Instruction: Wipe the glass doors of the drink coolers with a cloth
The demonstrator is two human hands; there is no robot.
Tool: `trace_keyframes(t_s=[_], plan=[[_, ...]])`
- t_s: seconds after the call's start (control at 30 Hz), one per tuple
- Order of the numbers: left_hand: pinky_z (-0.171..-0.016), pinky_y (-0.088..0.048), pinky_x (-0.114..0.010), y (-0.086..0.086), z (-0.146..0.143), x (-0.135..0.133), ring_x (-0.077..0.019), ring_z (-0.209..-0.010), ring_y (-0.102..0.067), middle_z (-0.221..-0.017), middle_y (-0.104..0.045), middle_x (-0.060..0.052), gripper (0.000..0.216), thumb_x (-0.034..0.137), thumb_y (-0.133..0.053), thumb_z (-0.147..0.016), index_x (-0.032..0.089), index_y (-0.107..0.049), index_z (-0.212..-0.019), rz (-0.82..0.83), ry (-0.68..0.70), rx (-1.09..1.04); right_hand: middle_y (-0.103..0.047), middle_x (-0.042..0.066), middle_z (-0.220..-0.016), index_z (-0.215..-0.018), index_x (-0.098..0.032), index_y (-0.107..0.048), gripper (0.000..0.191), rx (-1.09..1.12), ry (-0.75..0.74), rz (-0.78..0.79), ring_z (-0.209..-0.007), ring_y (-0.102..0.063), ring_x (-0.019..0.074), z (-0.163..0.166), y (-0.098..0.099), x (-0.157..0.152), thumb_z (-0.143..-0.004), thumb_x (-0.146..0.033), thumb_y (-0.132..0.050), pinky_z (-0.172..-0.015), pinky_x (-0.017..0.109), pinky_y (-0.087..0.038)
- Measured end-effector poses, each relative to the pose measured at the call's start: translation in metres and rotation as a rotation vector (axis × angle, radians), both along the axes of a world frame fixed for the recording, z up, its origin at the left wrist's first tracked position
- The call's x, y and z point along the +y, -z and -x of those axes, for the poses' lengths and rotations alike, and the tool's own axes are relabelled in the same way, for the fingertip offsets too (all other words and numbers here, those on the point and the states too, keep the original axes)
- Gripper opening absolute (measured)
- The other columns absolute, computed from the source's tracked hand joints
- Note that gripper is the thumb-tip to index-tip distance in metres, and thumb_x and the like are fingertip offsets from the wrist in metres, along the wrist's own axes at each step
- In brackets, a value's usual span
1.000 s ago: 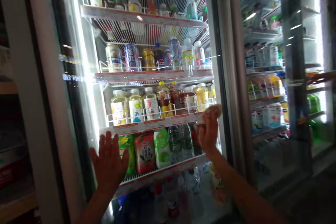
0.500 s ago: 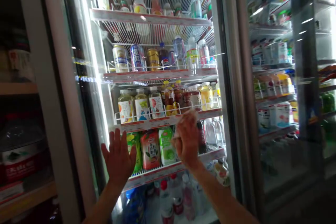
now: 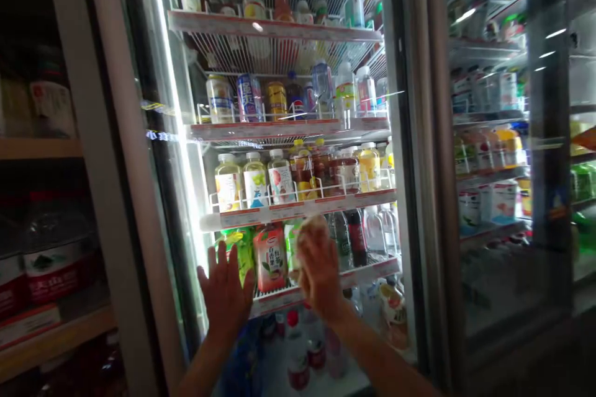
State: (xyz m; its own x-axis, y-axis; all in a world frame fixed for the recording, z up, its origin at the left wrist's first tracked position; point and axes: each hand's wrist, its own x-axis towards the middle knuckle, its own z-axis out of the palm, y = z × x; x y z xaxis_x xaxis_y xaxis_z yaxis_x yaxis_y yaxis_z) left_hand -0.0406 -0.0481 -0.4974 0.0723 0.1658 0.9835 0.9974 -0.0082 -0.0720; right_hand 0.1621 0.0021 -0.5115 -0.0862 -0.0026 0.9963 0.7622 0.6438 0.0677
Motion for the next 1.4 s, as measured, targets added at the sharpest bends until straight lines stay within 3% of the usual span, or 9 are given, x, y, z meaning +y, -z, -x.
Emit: trace_keyframes(t_s=[0.07,0.13,0.3,0.37,0.53,0.77,1.0,1.23,1.4], plan=[[-0.111,-0.013,-0.054,0.003,0.001,-0.004,-0.0268,-0.140,-0.011,-0.151,-0.018,-0.013,0.069,0.026,-0.044,-0.087,0.024,-0.004,-0.144,0.021,0.000,0.012,-0.050,0.003,-0.135,-0.128,-0.023,-0.049,0.046,-0.175,-0.051,-0.009,-0.136,-0.028,0.0216,0.021,0.011,-0.011,-0.083,-0.017,-0.041,-0.113,0.045,-0.013],[-0.111,-0.015,-0.053,0.011,0.000,-0.008,-0.0265,-0.140,-0.012,-0.150,-0.019,-0.012,0.070,0.026,-0.045,-0.087,0.025,-0.004,-0.144,0.040,0.001,0.014,-0.051,0.003,-0.134,-0.125,-0.025,-0.052,0.043,-0.166,-0.034,-0.010,-0.135,-0.030,0.0228,0.004,0.022,-0.007,-0.083,-0.020,-0.043,-0.112,0.046,-0.012],[-0.111,-0.015,-0.056,0.036,-0.011,-0.012,-0.0284,-0.140,-0.008,-0.151,-0.015,-0.013,0.072,0.027,-0.047,-0.086,0.023,-0.004,-0.144,0.077,0.002,0.012,-0.036,0.016,-0.144,-0.132,-0.017,-0.045,0.048,0.275,0.167,0.069,-0.133,-0.032,0.0327,-0.070,0.030,0.021,-0.084,-0.022,-0.044,-0.099,0.052,-0.032],[-0.111,-0.014,-0.057,0.040,-0.013,-0.011,-0.0290,-0.140,-0.007,-0.151,-0.014,-0.014,0.072,0.028,-0.047,-0.086,0.022,-0.005,-0.144,0.066,0.005,0.006,-0.036,0.017,-0.143,-0.133,-0.014,-0.044,0.049,0.276,0.151,0.093,-0.134,-0.029,0.0328,-0.051,0.026,0.014,-0.084,-0.021,-0.043,-0.099,0.052,-0.032],[-0.111,-0.016,-0.055,0.039,-0.009,-0.010,-0.0281,-0.140,-0.012,-0.150,-0.019,-0.012,0.072,0.031,-0.049,-0.086,0.025,-0.008,-0.144,0.063,0.009,-0.004,-0.052,0.003,-0.133,-0.126,-0.022,-0.051,0.047,-0.184,-0.058,0.032,-0.135,-0.029,0.0220,0.021,0.026,-0.015,-0.081,-0.014,-0.040,-0.113,0.046,-0.014],[-0.111,-0.015,-0.055,0.043,-0.013,-0.010,-0.0286,-0.140,-0.011,-0.151,-0.018,-0.012,0.071,0.031,-0.047,-0.087,0.025,-0.006,-0.144,0.088,0.004,-0.035,-0.038,0.014,-0.143,-0.129,-0.022,-0.048,0.046,0.232,0.201,0.128,-0.130,-0.037,0.0320,-0.084,0.044,0.022,-0.084,-0.023,-0.043,-0.100,0.054,-0.031],[-0.111,-0.016,-0.053,0.045,-0.015,-0.016,-0.0266,-0.140,-0.011,-0.151,-0.019,-0.011,0.069,0.030,-0.048,-0.087,0.025,-0.010,-0.144,0.077,-0.002,-0.023,-0.054,0.004,-0.131,-0.126,-0.024,-0.052,0.046,-0.191,-0.043,0.051,-0.133,-0.034,0.0226,-0.012,0.055,-0.010,-0.082,-0.016,-0.044,-0.112,0.046,-0.015],[-0.112,-0.016,-0.051,0.054,-0.014,-0.019,-0.0257,-0.140,-0.009,-0.150,-0.019,-0.012,0.072,0.030,-0.050,-0.086,0.023,-0.008,-0.144,0.088,-0.045,0.039,-0.039,0.018,-0.140,-0.125,-0.015,-0.051,0.047,0.357,0.244,0.104,-0.124,-0.043,0.0361,-0.120,0.049,0.038,-0.080,-0.024,-0.043,-0.091,0.055,-0.039],[-0.112,-0.016,-0.052,0.057,-0.015,-0.019,-0.0264,-0.140,-0.009,-0.150,-0.019,-0.013,0.071,0.030,-0.050,-0.086,0.022,-0.010,-0.144,0.096,-0.050,0.018,-0.046,0.012,-0.136,-0.129,-0.018,-0.047,0.047,0.055,0.069,0.080,-0.131,-0.034,0.0306,-0.038,0.056,0.006,-0.082,-0.020,-0.043,-0.103,0.050,-0.031]])
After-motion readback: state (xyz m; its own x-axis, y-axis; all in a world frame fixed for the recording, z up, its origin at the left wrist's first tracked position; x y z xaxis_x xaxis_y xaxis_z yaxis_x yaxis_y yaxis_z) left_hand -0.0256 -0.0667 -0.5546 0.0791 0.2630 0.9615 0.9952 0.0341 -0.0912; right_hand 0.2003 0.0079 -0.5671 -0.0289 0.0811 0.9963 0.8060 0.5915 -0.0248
